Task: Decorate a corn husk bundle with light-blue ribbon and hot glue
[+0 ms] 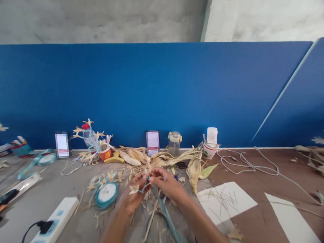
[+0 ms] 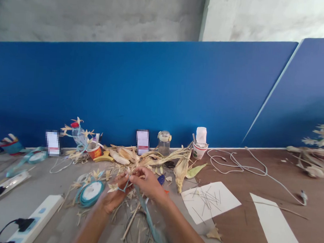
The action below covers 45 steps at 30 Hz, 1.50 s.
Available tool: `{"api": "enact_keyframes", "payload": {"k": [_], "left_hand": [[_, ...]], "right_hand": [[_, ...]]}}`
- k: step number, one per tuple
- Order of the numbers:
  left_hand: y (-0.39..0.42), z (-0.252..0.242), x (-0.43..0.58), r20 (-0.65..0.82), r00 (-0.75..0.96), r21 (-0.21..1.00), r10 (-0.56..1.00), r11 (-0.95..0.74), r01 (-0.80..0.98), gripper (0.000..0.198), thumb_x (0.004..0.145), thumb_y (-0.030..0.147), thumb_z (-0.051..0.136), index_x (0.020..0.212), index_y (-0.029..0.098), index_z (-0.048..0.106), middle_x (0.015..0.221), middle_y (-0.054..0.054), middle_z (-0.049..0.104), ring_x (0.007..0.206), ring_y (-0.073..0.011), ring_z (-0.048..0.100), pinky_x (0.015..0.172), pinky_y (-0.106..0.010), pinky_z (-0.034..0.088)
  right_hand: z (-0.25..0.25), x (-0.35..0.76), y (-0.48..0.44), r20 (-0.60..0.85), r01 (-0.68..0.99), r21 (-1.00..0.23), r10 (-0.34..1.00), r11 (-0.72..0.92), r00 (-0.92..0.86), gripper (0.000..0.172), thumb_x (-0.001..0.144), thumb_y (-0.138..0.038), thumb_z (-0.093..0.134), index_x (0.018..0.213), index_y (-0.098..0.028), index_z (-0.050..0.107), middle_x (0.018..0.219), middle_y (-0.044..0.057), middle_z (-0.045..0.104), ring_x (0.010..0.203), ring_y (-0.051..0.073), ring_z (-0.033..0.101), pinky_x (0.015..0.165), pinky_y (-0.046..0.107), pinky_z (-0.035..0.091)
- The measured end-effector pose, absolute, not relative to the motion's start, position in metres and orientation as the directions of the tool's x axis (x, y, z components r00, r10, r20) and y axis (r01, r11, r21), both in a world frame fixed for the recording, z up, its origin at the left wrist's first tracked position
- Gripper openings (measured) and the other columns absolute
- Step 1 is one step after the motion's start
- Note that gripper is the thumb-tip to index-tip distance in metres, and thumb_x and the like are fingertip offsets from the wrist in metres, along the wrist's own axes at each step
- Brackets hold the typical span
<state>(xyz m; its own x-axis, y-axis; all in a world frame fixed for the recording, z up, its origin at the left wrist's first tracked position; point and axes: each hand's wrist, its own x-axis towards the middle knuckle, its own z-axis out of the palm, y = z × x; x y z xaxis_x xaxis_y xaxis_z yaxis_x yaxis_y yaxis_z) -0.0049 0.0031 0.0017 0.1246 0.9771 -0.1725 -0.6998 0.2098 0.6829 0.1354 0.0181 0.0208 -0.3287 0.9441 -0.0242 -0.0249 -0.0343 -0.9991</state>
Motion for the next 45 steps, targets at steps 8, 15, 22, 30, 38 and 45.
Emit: {"api": "enact_keyframes", "payload": {"k": [8,15,22,30,38,45], "left_hand": [[0.002,0.001,-0.002,-0.193,0.084,0.691,0.978,0.196,-0.696,0.014,0.063,0.014,0.073,0.074,0.018,0.064,0.069,0.001,0.064,0.061,-0.0102,0.058,0.063,-0.023,0.046],[-0.004,0.016,-0.004,-0.116,0.140,0.797,0.983,0.176,-0.577,0.016,0.064,0.026,0.072,0.077,0.017,0.067,0.075,-0.003,0.065,0.072,-0.0162,0.058,0.065,-0.026,0.043],[0.005,0.005,-0.010,-0.050,0.165,0.833,0.985,0.132,-0.538,0.018,0.060,0.023,0.075,0.073,0.014,0.065,0.068,-0.002,0.062,0.067,-0.0139,0.053,0.067,-0.026,0.040],[0.009,0.003,-0.014,-0.024,0.108,0.795,0.994,0.084,-0.601,0.017,0.061,0.023,0.075,0.066,0.015,0.061,0.064,0.003,0.057,0.061,-0.0093,0.050,0.061,-0.022,0.038],[0.013,0.001,-0.014,-0.051,0.077,0.807,0.996,0.087,-0.584,0.025,0.054,0.025,0.079,0.065,0.015,0.058,0.059,0.004,0.055,0.053,-0.0073,0.049,0.053,-0.020,0.036],[0.011,0.000,-0.012,-0.043,0.076,0.833,0.996,0.077,-0.547,0.028,0.054,0.029,0.078,0.063,0.015,0.054,0.057,0.005,0.052,0.053,-0.0074,0.047,0.055,-0.020,0.035]], "right_hand": [[0.012,0.121,0.012,0.211,0.193,-0.952,0.967,0.237,-0.145,0.007,0.068,-0.018,0.051,0.068,-0.017,0.057,0.067,0.001,0.059,0.069,0.016,0.055,0.068,0.027,0.041],[0.015,0.124,0.017,0.187,0.107,-0.970,0.949,0.220,-0.254,0.017,0.067,-0.017,0.049,0.051,-0.018,0.053,0.052,-0.003,0.052,0.055,0.013,0.049,0.059,0.024,0.037],[0.006,0.122,0.019,0.190,0.118,-0.966,0.939,0.231,-0.286,0.014,0.067,-0.015,0.051,0.054,-0.017,0.057,0.057,-0.002,0.056,0.059,0.013,0.050,0.059,0.023,0.037],[0.003,0.122,0.017,0.255,0.202,-0.927,0.927,0.315,-0.274,0.011,0.068,-0.013,0.058,0.061,-0.018,0.064,0.067,0.000,0.055,0.071,0.015,0.051,0.070,0.026,0.037],[0.009,0.122,0.012,0.237,0.165,-0.940,0.918,0.300,-0.318,0.015,0.069,-0.008,0.056,0.059,-0.018,0.061,0.064,-0.001,0.053,0.065,0.013,0.050,0.067,0.024,0.038],[0.008,0.120,0.008,0.313,0.227,-0.894,0.902,0.385,-0.297,0.013,0.070,-0.011,0.056,0.060,-0.018,0.060,0.065,-0.001,0.054,0.067,0.014,0.050,0.065,0.024,0.037]]}}
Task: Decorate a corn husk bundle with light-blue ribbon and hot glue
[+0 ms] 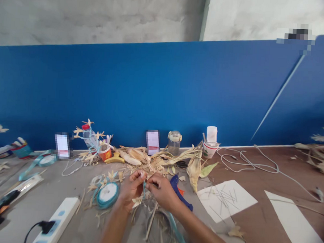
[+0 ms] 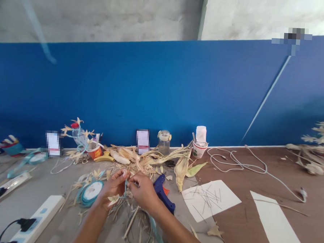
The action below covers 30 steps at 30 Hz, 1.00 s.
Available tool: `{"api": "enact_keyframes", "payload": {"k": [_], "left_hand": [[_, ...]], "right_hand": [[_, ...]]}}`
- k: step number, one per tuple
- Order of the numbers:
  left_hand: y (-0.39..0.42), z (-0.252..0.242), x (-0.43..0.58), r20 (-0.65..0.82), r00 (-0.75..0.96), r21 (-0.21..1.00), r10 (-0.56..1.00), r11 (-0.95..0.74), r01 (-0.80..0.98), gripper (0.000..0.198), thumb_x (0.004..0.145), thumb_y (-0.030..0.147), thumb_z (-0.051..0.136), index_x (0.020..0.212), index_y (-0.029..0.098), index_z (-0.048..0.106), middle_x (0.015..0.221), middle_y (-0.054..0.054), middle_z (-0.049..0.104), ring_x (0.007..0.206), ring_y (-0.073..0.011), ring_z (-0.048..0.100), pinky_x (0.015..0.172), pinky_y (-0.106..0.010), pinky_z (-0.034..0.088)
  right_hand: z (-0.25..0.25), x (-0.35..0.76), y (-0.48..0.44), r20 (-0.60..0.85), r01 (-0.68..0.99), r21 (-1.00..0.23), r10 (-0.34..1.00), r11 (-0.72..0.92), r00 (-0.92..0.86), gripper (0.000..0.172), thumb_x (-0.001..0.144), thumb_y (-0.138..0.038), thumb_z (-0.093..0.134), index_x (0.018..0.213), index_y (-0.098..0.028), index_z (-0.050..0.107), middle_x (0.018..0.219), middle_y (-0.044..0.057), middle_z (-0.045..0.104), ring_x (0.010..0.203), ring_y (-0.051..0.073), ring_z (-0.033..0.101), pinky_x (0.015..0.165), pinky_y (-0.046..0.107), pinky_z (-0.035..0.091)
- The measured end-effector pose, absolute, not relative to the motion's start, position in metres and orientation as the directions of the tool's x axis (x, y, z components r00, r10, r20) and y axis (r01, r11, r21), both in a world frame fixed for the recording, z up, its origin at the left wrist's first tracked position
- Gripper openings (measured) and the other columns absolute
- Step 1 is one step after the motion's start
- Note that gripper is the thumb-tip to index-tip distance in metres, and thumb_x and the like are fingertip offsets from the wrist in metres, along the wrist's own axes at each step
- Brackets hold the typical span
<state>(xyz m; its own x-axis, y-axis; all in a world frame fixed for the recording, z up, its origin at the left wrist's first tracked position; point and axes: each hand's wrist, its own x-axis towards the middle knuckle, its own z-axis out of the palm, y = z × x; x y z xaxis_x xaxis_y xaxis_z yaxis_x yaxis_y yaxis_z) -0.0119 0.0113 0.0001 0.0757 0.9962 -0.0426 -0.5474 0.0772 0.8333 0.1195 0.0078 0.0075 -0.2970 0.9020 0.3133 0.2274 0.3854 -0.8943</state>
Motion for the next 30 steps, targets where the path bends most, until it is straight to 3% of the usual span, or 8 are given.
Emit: {"api": "enact_keyframes", "payload": {"k": [5,14,19,23,30], "left_hand": [[0.015,-0.006,-0.011,-0.041,0.054,0.837,0.998,0.064,-0.543,0.034,0.050,0.029,0.080,0.059,0.016,0.051,0.052,0.007,0.051,0.049,-0.0067,0.044,0.052,-0.020,0.034],[0.008,0.002,-0.009,-0.062,0.083,0.852,0.995,0.096,-0.515,0.031,0.053,0.025,0.079,0.067,0.016,0.053,0.056,0.005,0.053,0.052,-0.0092,0.049,0.054,-0.022,0.038],[0.000,0.013,-0.010,-0.022,0.128,0.763,0.992,0.099,-0.639,0.037,0.062,0.030,0.074,0.093,0.017,0.059,0.069,0.001,0.056,0.059,-0.0096,0.052,0.057,-0.022,0.040],[-0.004,0.018,-0.008,-0.010,0.175,0.757,0.985,0.121,-0.643,0.027,0.067,0.036,0.069,0.080,0.013,0.064,0.067,-0.002,0.058,0.059,-0.0120,0.053,0.057,-0.024,0.043],[-0.009,0.017,-0.010,-0.059,0.223,0.812,0.973,0.176,-0.557,0.020,0.060,0.026,0.075,0.076,0.017,0.068,0.067,-0.004,0.064,0.053,-0.0138,0.055,0.050,-0.026,0.043]], "right_hand": [[0.014,0.117,0.001,0.334,0.290,-0.862,0.897,0.415,-0.291,0.013,0.070,-0.011,0.053,0.059,-0.017,0.057,0.064,0.000,0.054,0.065,0.013,0.049,0.063,0.023,0.036],[0.012,0.107,-0.002,0.167,0.293,-0.931,0.968,0.218,-0.189,0.009,0.064,-0.016,0.051,0.055,-0.017,0.049,0.054,-0.003,0.050,0.055,0.011,0.043,0.054,0.023,0.032],[0.019,0.111,0.002,0.012,-0.047,-0.999,0.973,0.001,-0.230,0.010,0.060,-0.018,0.051,0.053,-0.019,0.045,0.045,-0.005,0.049,0.045,0.010,0.042,0.049,0.023,0.034],[0.027,0.117,0.001,-0.067,-0.280,-0.943,0.925,-0.181,-0.374,0.011,0.059,-0.022,0.058,0.054,-0.018,0.048,0.044,-0.005,0.051,0.040,0.008,0.043,0.046,0.021,0.033],[0.020,0.121,0.003,-0.051,-0.389,-0.866,0.829,-0.315,-0.558,0.021,0.062,-0.032,0.068,0.060,-0.014,0.055,0.046,-0.003,0.054,0.039,0.006,0.043,0.045,0.020,0.032]]}}
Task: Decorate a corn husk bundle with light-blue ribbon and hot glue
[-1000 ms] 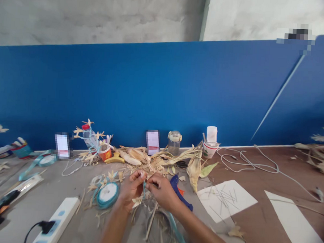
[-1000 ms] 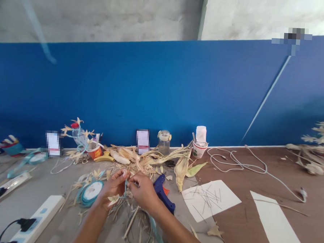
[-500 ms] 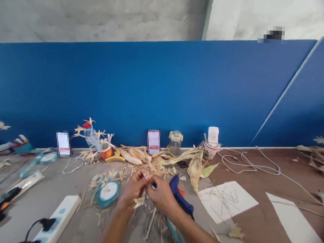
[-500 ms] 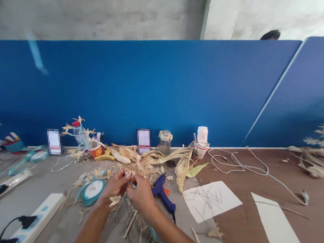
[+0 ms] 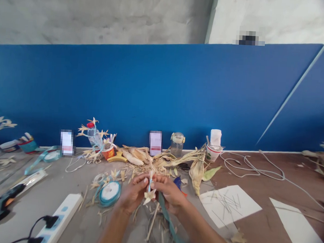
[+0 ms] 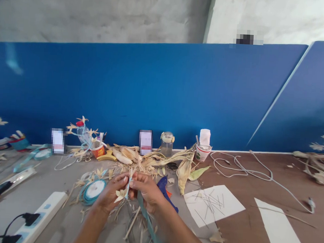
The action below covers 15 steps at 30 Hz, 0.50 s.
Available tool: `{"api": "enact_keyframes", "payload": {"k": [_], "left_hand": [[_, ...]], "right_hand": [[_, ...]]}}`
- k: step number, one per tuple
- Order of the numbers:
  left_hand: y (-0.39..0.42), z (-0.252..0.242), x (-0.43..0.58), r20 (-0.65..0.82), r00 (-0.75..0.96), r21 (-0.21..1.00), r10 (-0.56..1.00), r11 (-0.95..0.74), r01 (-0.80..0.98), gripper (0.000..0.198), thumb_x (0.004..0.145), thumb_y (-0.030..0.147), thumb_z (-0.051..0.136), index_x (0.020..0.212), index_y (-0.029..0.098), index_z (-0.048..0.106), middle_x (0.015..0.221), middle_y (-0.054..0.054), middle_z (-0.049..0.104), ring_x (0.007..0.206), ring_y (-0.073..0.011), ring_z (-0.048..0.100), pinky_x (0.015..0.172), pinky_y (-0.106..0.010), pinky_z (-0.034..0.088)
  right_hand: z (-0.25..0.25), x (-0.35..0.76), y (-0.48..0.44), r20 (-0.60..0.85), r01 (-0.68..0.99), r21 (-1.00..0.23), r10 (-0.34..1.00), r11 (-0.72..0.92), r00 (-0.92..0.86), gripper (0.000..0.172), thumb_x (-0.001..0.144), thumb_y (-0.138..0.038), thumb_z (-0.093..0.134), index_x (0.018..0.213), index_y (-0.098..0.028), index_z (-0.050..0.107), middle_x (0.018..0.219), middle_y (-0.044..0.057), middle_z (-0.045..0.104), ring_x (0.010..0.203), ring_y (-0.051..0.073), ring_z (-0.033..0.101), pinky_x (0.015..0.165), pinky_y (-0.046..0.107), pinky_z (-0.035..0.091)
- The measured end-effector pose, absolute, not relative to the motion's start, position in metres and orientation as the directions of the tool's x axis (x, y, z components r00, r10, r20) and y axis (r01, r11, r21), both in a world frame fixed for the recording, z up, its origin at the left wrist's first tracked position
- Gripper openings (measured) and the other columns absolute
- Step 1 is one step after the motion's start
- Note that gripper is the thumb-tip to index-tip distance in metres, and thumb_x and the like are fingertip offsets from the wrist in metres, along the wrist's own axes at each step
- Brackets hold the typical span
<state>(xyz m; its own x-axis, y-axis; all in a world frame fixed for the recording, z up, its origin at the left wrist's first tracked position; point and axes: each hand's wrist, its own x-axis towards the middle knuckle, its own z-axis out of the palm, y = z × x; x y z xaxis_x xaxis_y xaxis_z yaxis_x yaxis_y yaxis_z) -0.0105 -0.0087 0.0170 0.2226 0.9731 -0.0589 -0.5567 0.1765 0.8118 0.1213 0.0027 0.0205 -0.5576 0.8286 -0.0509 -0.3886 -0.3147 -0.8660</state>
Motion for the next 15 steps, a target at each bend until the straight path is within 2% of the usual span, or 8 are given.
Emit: {"api": "enact_keyframes", "payload": {"k": [8,12,15], "left_hand": [[-0.0094,0.0170,-0.0150,-0.029,0.325,0.834,0.945,0.202,-0.513,0.020,0.064,0.029,0.071,0.064,0.013,0.060,0.051,-0.001,0.058,0.040,-0.0128,0.055,0.043,-0.024,0.041],[-0.0072,0.0138,-0.0162,-0.028,0.332,0.830,0.943,0.206,-0.518,0.020,0.064,0.028,0.071,0.065,0.013,0.058,0.052,0.000,0.058,0.045,-0.0132,0.056,0.046,-0.023,0.041],[-0.0063,0.0154,-0.0142,-0.034,0.301,0.825,0.953,0.197,-0.530,0.018,0.065,0.026,0.070,0.067,0.013,0.057,0.054,0.000,0.057,0.051,-0.0138,0.057,0.050,-0.024,0.042]], "right_hand": [[0.0245,0.1186,0.0013,0.000,-0.384,-0.883,0.818,-0.270,-0.576,0.022,0.058,-0.028,0.071,0.053,-0.013,0.056,0.043,-0.004,0.051,0.040,0.005,0.042,0.045,0.019,0.030],[0.0237,0.1173,0.0028,-0.016,-0.348,-0.908,0.851,-0.232,-0.525,0.024,0.057,-0.030,0.070,0.050,-0.014,0.053,0.042,-0.005,0.049,0.039,0.005,0.039,0.045,0.019,0.029],[0.0192,0.1151,0.0053,-0.009,-0.260,-0.956,0.899,-0.136,-0.438,0.025,0.060,-0.030,0.066,0.048,-0.016,0.049,0.041,-0.006,0.045,0.040,0.005,0.036,0.045,0.020,0.027]]}}
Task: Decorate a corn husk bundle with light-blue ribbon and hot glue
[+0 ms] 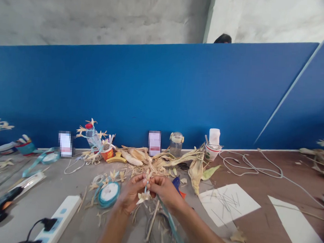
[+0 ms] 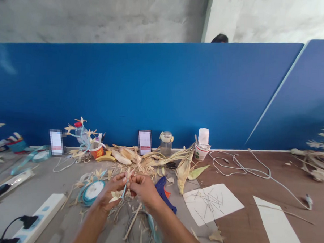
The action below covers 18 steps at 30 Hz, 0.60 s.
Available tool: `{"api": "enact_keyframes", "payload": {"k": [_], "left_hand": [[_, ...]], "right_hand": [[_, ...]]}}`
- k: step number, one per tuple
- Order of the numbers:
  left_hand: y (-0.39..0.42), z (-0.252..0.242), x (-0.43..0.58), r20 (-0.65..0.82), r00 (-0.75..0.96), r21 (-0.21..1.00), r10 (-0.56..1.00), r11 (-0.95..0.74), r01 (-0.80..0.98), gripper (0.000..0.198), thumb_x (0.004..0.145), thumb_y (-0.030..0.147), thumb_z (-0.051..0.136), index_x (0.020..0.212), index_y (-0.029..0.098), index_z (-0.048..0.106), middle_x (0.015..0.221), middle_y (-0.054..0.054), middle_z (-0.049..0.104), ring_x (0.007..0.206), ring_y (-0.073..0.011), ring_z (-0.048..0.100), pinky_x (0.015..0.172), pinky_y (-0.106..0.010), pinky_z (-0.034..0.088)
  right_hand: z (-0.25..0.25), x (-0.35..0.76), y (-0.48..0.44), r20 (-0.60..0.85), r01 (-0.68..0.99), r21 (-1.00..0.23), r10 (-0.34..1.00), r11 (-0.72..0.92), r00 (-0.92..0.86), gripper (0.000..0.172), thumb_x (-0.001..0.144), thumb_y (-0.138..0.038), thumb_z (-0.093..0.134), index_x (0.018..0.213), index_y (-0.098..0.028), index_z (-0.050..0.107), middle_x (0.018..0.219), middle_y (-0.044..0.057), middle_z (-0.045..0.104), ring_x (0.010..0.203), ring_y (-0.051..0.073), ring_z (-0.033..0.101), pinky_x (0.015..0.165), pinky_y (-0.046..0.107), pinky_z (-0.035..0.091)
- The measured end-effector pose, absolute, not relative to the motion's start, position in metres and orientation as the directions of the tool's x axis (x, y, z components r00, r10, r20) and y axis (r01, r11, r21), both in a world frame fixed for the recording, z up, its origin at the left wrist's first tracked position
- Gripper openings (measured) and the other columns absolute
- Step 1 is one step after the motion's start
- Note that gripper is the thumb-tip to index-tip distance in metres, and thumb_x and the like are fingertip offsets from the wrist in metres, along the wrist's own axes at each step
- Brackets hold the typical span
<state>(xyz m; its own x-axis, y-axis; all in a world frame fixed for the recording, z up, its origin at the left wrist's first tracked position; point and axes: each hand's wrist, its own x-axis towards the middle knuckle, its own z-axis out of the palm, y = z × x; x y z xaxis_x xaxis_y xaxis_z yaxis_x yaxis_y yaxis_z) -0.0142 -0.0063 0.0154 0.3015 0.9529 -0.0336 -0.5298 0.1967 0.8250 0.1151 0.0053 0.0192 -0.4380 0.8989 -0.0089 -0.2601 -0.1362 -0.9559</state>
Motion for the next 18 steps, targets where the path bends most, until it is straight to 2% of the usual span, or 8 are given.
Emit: {"api": "enact_keyframes", "payload": {"k": [4,7,11,14,18], "left_hand": [[-0.0074,0.0231,-0.0082,-0.050,0.222,0.814,0.974,0.169,-0.556,0.016,0.066,0.023,0.069,0.066,0.014,0.055,0.052,0.002,0.054,0.054,-0.0130,0.056,0.054,-0.024,0.041],[-0.0074,0.0255,-0.0048,-0.070,0.164,0.818,0.984,0.151,-0.556,0.020,0.062,0.022,0.071,0.064,0.015,0.053,0.052,0.003,0.053,0.051,-0.0120,0.054,0.051,-0.024,0.040],[-0.0044,0.0201,-0.0042,-0.055,0.034,0.862,0.998,0.064,-0.503,0.019,0.060,0.021,0.071,0.068,0.016,0.055,0.056,0.005,0.053,0.049,-0.0089,0.050,0.049,-0.021,0.037],[-0.0032,0.0169,-0.0048,-0.010,-0.019,0.892,1.000,0.000,-0.451,0.016,0.061,0.021,0.071,0.066,0.016,0.056,0.057,0.005,0.053,0.049,-0.0074,0.047,0.050,-0.019,0.037],[-0.0064,0.0190,-0.0063,-0.026,0.032,0.857,0.999,0.039,-0.513,0.016,0.063,0.024,0.071,0.069,0.017,0.058,0.055,0.005,0.053,0.049,-0.0085,0.048,0.050,-0.020,0.038]], "right_hand": [[0.0146,0.1123,0.0067,0.037,-0.093,-0.996,0.950,0.009,-0.309,0.014,0.063,-0.023,0.058,0.052,-0.015,0.054,0.047,-0.005,0.047,0.046,0.007,0.037,0.047,0.020,0.028],[0.0160,0.1123,0.0050,0.064,-0.038,-0.998,0.947,0.055,-0.315,0.015,0.067,-0.023,0.053,0.055,-0.015,0.056,0.048,-0.004,0.048,0.047,0.008,0.038,0.048,0.021,0.029],[0.0191,0.1134,0.0024,0.026,-0.044,-0.999,0.936,0.011,-0.350,0.021,0.070,-0.026,0.051,0.052,-0.016,0.052,0.046,-0.004,0.048,0.044,0.008,0.038,0.048,0.021,0.028],[0.0192,0.1129,0.0023,-0.006,-0.045,-0.999,0.945,-0.022,-0.327,0.019,0.067,-0.025,0.055,0.051,-0.016,0.051,0.045,-0.005,0.047,0.044,0.007,0.036,0.047,0.021,0.027],[0.0231,0.1121,0.0009,-0.007,-0.117,-0.992,0.951,-0.045,-0.310,0.015,0.063,-0.025,0.061,0.053,-0.015,0.056,0.047,-0.005,0.048,0.046,0.007,0.038,0.050,0.021,0.028]]}}
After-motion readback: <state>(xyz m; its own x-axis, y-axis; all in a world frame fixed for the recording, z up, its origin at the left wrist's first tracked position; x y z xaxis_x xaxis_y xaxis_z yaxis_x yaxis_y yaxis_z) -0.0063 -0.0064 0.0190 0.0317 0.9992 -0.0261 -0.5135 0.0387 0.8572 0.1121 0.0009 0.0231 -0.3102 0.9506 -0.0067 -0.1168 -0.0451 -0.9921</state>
